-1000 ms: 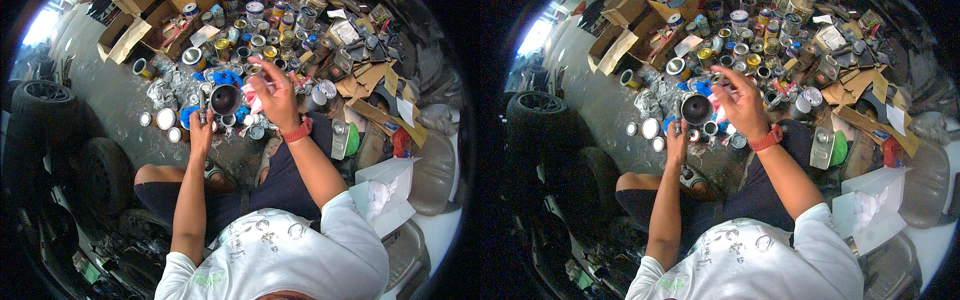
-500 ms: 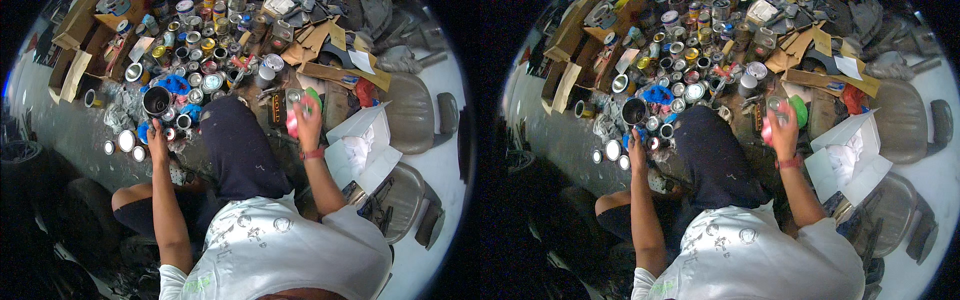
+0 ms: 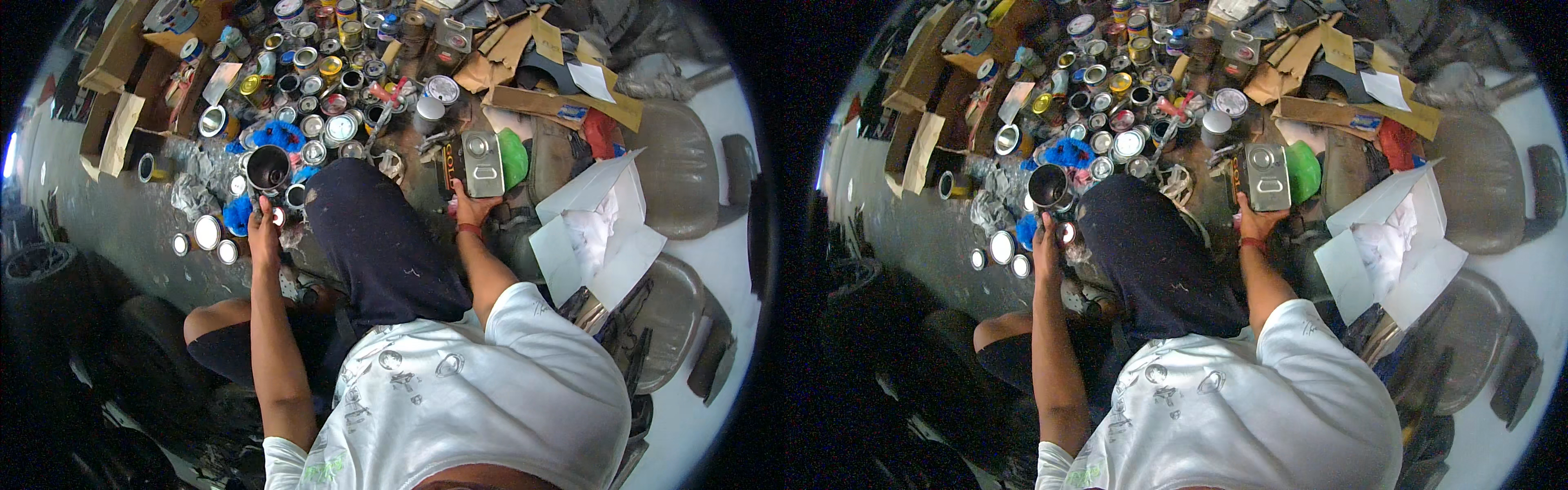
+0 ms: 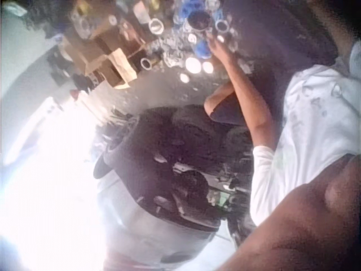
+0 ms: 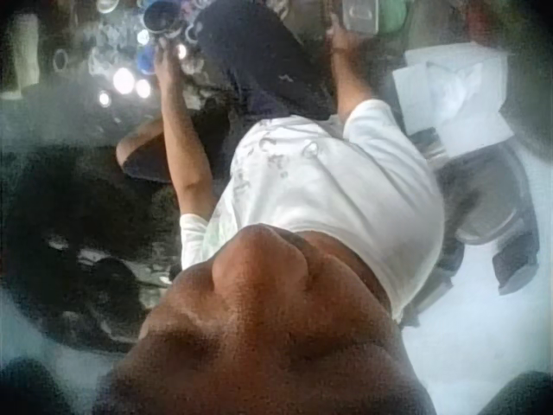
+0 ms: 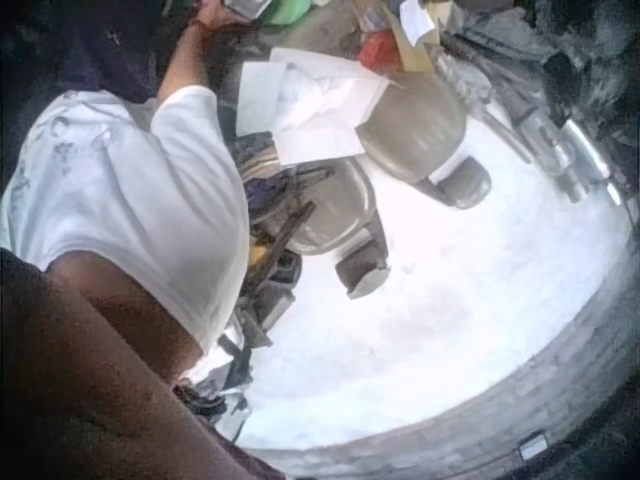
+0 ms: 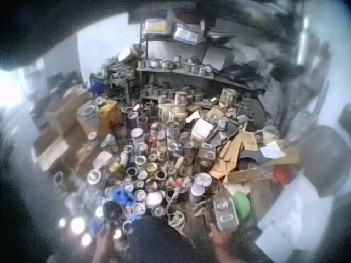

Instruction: The person sits on the floor and wipes the exterior of several small metal paint cans using a white cloth and a pink rag. They handle the cans one at a time, rotating them to clean different sides before placing them back on the floor.

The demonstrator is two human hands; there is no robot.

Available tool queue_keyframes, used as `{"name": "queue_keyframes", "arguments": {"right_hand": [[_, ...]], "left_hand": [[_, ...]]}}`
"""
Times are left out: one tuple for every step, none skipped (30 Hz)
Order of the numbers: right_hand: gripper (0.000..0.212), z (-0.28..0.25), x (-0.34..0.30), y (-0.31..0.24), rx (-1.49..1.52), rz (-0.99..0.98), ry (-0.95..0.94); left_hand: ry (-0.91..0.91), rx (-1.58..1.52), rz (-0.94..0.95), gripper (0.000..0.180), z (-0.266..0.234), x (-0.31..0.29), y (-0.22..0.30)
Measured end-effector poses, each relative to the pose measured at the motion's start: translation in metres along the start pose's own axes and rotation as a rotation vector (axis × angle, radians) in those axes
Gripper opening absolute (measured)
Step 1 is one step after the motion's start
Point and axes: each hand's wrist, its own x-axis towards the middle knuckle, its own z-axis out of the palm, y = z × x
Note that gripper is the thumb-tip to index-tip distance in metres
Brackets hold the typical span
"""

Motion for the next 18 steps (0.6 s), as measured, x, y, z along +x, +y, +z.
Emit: {"name": "queue_keyframes", "arguments": {"right_hand": [[0.121, -0.003, 0.008, 0.001, -0.021, -0.004, -0.009], [0.122, -0.005, 0.013, 0.000, -0.042, -0.003, -0.020], [0.124, -0.008, 0.023, -0.003, -0.212, -0.067, -0.023], [0.124, -0.010, 0.029, -0.014, -0.289, -0.062, -0.056], [0.124, -0.010, 0.033, -0.032, -0.367, -0.060, -0.087], [0.122, -0.010, 0.028, -0.064, -0.275, 0.022, -0.163], [0.121, -0.017, 0.036, -0.077, -0.376, -0.070, -0.211], [0.121, -0.026, 0.042, -0.094, -0.384, -0.098, -0.300], [0.122, -0.032, 0.049, -0.116, -0.390, -0.125, -0.390], [0.122, -0.045, 0.062, -0.130, -0.527, -0.198, -0.413], [0.122, -0.043, 0.072, -0.148, -0.647, -0.281, -0.458], [0.126, -0.035, 0.077, -0.173, -0.554, -0.278, -0.607], [0.126, -0.029, 0.085, -0.194, -0.631, -0.353, -0.700], [0.126, -0.018, 0.094, -0.213, -0.605, -0.377, -0.844], [0.126, -0.005, 0.100, -0.232, -0.577, -0.399, -0.985], [0.125, 0.002, 0.101, -0.254, -0.608, -0.454, -1.060], [0.125, 0.014, 0.095, -0.282, -0.633, -0.516, -1.139], [0.125, 0.024, 0.090, -0.304, -0.657, -0.574, -1.217]], "left_hand": [[-0.003, 0.024, -0.010, 0.061, -0.001, 0.000, -0.002], [0.005, 0.056, -0.003, 0.063, -0.002, -0.001, -0.003], [0.012, 0.088, 0.003, 0.065, -0.001, -0.001, -0.004], [0.054, 0.106, 0.017, 0.065, 0.002, -0.002, -0.004], [0.092, 0.123, 0.032, 0.065, 0.004, -0.002, -0.004], [0.013, 0.151, -0.032, 0.080, -0.007, 0.003, -0.006], [0.034, 0.206, -0.055, 0.090, -0.011, 0.014, -0.018], [0.067, 0.225, -0.022, 0.091, -0.005, 0.016, -0.015], [0.105, 0.248, 0.012, 0.091, 0.006, 0.011, -0.007], [0.090, 0.208, 0.020, 0.083, 0.023, -0.005, 0.017], [0.036, 0.191, 0.037, 0.082, 0.021, 0.004, 0.013], [0.041, 0.239, 0.045, 0.082, 0.020, 0.011, 0.012], [0.030, 0.283, 0.051, 0.082, 0.024, 0.018, 0.010], [0.066, 0.306, 0.098, 0.083, 0.027, 0.028, -0.002], [0.100, 0.330, 0.147, 0.084, 0.030, 0.036, -0.011], [0.081, 0.336, 0.127, 0.084, 0.041, 0.029, 0.001], [0.082, 0.337, 0.144, 0.084, 0.051, 0.026, 0.006], [0.080, 0.340, 0.162, 0.084, 0.061, 0.025, 0.009]]}}
